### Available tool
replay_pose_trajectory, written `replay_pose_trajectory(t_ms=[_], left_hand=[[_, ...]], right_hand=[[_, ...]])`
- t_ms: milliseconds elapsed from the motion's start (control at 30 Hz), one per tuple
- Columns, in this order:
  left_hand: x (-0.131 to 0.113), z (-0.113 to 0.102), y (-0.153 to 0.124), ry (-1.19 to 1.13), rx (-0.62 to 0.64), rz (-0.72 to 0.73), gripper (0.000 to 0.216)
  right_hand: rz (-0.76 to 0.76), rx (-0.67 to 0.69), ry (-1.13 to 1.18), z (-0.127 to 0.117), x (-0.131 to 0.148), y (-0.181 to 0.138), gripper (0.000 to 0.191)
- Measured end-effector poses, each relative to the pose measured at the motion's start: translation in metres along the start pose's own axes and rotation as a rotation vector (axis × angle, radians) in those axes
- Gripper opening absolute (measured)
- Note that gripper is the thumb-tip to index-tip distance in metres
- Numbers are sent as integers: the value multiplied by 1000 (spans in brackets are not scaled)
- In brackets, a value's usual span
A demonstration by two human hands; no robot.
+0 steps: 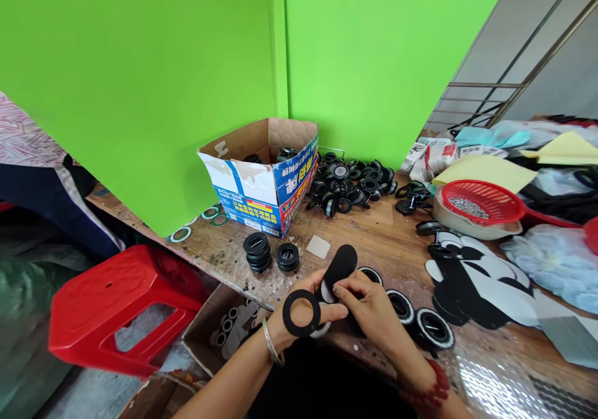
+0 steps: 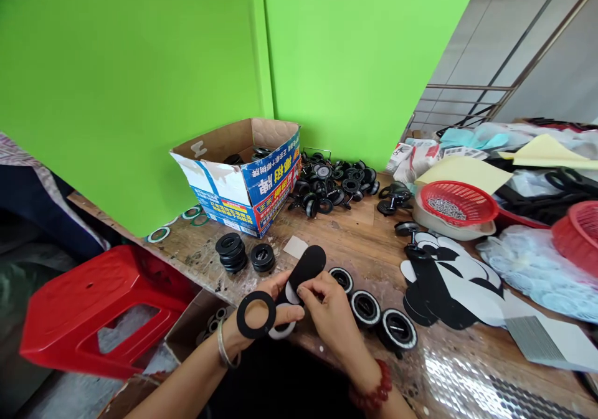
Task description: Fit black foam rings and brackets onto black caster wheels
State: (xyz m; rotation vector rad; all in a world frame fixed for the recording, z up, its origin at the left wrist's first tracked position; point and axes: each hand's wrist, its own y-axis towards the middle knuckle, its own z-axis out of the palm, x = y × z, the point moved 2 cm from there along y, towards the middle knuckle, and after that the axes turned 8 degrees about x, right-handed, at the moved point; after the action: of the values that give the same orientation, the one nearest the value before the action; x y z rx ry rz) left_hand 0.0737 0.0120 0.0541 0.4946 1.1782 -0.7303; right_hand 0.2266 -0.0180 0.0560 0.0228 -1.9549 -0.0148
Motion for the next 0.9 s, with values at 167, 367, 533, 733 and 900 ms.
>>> replay_pose_trajectory(t_ms=[167,367,533,733,900], left_hand=[[7,-4,4,72,17,-6,38],[25,-27,7,134,-182,49,47],[25,-10,1,293,-92,17,58],[20,0,2,482,-68,-35,26],[14,-9,-3,155,-75,-7,47]], right_hand=[[67,149,52,-2,-4,-2,32],[30,-295,132,-37,0,-11,33],[-330,-423,-68,-10,15,-17,14],[-495,-75,-484,18,22,-15,19],[-346,-104,-400,-13,9,-13,28]])
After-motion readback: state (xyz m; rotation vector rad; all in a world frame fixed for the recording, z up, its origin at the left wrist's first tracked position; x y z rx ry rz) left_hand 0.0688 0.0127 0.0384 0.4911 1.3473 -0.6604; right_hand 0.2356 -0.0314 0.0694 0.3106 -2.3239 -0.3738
